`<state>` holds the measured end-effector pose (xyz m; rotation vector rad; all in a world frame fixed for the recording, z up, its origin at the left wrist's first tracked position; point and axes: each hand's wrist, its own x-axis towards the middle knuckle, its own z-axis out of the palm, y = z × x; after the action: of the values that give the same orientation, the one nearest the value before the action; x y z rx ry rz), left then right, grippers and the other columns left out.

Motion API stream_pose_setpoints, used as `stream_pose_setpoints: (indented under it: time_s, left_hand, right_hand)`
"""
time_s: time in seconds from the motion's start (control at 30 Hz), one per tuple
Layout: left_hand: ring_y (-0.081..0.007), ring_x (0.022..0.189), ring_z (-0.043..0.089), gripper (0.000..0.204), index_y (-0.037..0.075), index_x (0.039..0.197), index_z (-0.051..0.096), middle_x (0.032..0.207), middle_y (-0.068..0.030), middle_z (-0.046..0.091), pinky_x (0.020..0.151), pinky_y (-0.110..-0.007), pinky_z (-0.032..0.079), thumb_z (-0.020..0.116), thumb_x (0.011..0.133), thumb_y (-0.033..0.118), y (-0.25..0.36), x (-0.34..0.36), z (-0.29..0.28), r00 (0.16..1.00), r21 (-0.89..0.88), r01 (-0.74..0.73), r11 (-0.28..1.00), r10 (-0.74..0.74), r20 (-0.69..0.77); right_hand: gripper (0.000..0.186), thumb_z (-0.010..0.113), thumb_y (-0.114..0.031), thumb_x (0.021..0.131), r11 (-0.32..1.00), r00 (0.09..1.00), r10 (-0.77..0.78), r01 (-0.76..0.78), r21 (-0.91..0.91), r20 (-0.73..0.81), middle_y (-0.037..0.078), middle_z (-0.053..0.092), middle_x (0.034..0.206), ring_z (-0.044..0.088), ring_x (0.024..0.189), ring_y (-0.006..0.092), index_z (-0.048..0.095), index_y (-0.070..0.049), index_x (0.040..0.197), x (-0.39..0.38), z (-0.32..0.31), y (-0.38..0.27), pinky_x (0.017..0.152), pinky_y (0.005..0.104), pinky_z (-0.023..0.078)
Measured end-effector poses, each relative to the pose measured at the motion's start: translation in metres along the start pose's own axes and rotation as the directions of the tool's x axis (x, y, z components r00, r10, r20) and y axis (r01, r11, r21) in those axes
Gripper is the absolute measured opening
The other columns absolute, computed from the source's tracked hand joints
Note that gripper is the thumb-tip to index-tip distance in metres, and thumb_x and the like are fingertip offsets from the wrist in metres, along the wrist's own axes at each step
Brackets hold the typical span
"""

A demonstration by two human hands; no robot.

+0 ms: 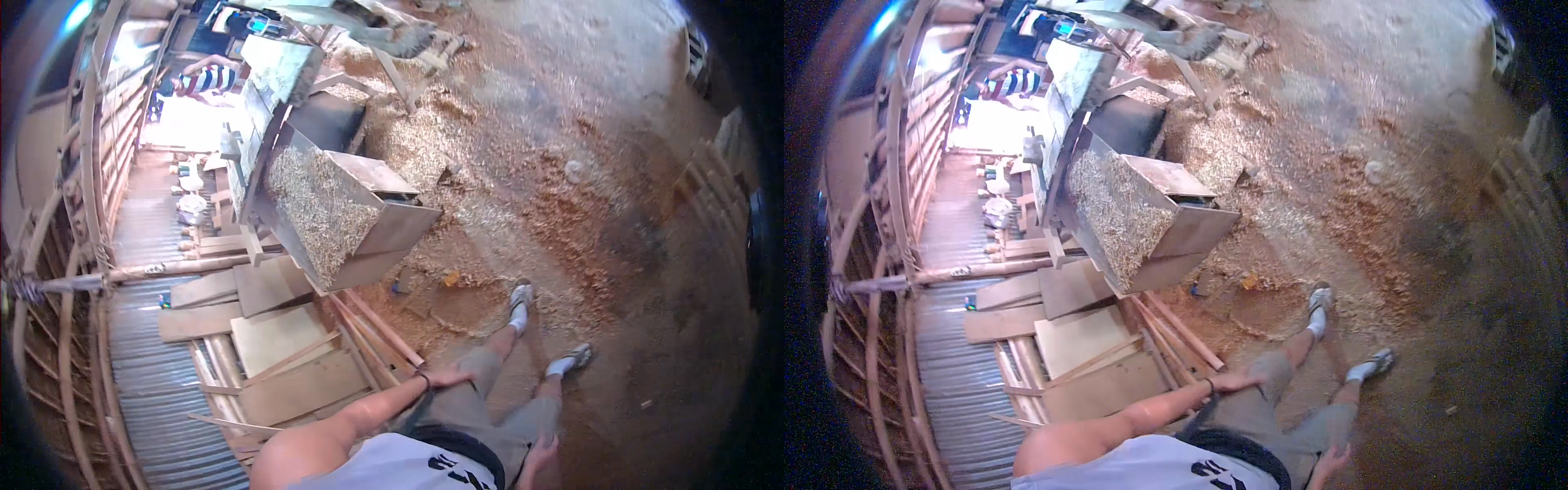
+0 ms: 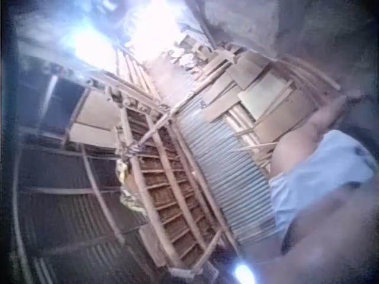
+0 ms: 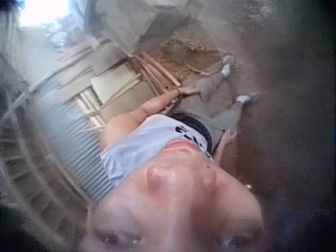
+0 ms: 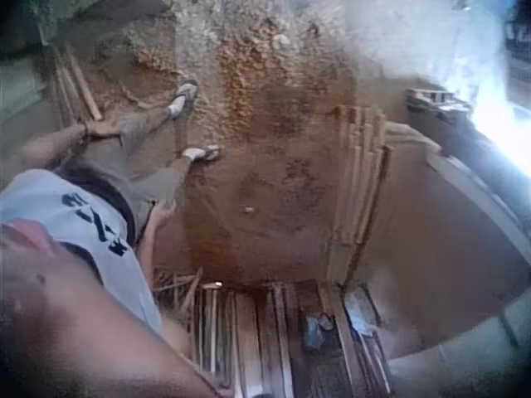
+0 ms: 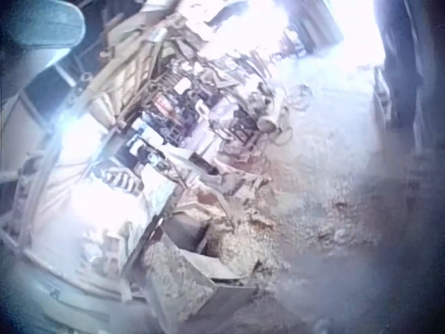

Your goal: Moving and arranging wood boards in a workshop.

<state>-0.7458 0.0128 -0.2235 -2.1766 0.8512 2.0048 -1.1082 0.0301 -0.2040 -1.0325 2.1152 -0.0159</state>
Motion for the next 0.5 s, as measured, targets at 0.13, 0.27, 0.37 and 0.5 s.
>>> stream_pose_setpoints:
  time_s: [0.13, 0.27, 0.37, 0.5]
  left_hand:
    - [-0.0364, 0.107, 0.036, 0.097, -0.006, 0.118, 0.027, 0.111, -0.0296, 0.037, 0.089, -0.038, 0.031, 0.057, 0.054, 0.061, 0.065, -0.012, 0.021, 0.896, 0.415, 0.442, 0.795, -0.370, -0.245]
    - [-0.0390, 0.103, 0.039, 0.095, -0.005, 0.118, 0.025, 0.106, -0.0293, 0.039, 0.085, -0.041, 0.034, 0.059, 0.053, 0.057, 0.057, -0.006, 0.026, 0.916, 0.408, 0.381, 0.830, -0.278, -0.289]
    - [-0.0389, 0.103, 0.038, 0.094, -0.004, 0.119, 0.023, 0.108, -0.0279, 0.038, 0.085, -0.042, 0.035, 0.059, 0.055, 0.055, 0.065, -0.006, 0.031, 0.904, 0.380, 0.415, 0.826, -0.329, -0.272]
    - [-0.0388, 0.103, 0.038, 0.095, -0.003, 0.120, 0.022, 0.110, -0.0266, 0.037, 0.085, -0.042, 0.034, 0.060, 0.055, 0.055, 0.066, -0.001, 0.046, 0.910, 0.431, 0.396, 0.810, -0.285, -0.301]
  right_hand:
    - [0.039, 0.054, -0.027, 0.070, 0.998, 0.999, 0.050, -0.049, -0.046, 0.012, 0.016, 0.055, 0.096, 0.052, 0.089, 0.0298, 0.051, -0.004, 0.102, -0.018, -0.026, -0.023, 0.077, 0.0353, 0.040]
    - [0.037, 0.058, -0.027, 0.074, 0.961, 0.995, -0.061, 0.081, -0.265, 0.082, 0.014, 0.055, 0.097, 0.053, 0.086, 0.0241, 0.051, -0.005, 0.103, -0.016, -0.044, -0.036, 0.075, 0.0317, 0.043]
    - [0.028, 0.052, -0.016, 0.079, 0.995, 0.996, -0.082, 0.084, 0.058, -0.029, 0.014, 0.055, 0.094, 0.054, 0.083, 0.0219, 0.049, -0.001, 0.102, -0.008, -0.047, -0.037, 0.074, 0.0308, 0.044]
    - [0.024, 0.049, -0.011, 0.080, 0.987, 0.993, -0.115, 0.117, 0.108, -0.023, 0.015, 0.055, 0.091, 0.054, 0.081, 0.0221, 0.049, 0.001, 0.101, 0.002, -0.051, -0.018, 0.073, 0.0303, 0.044]
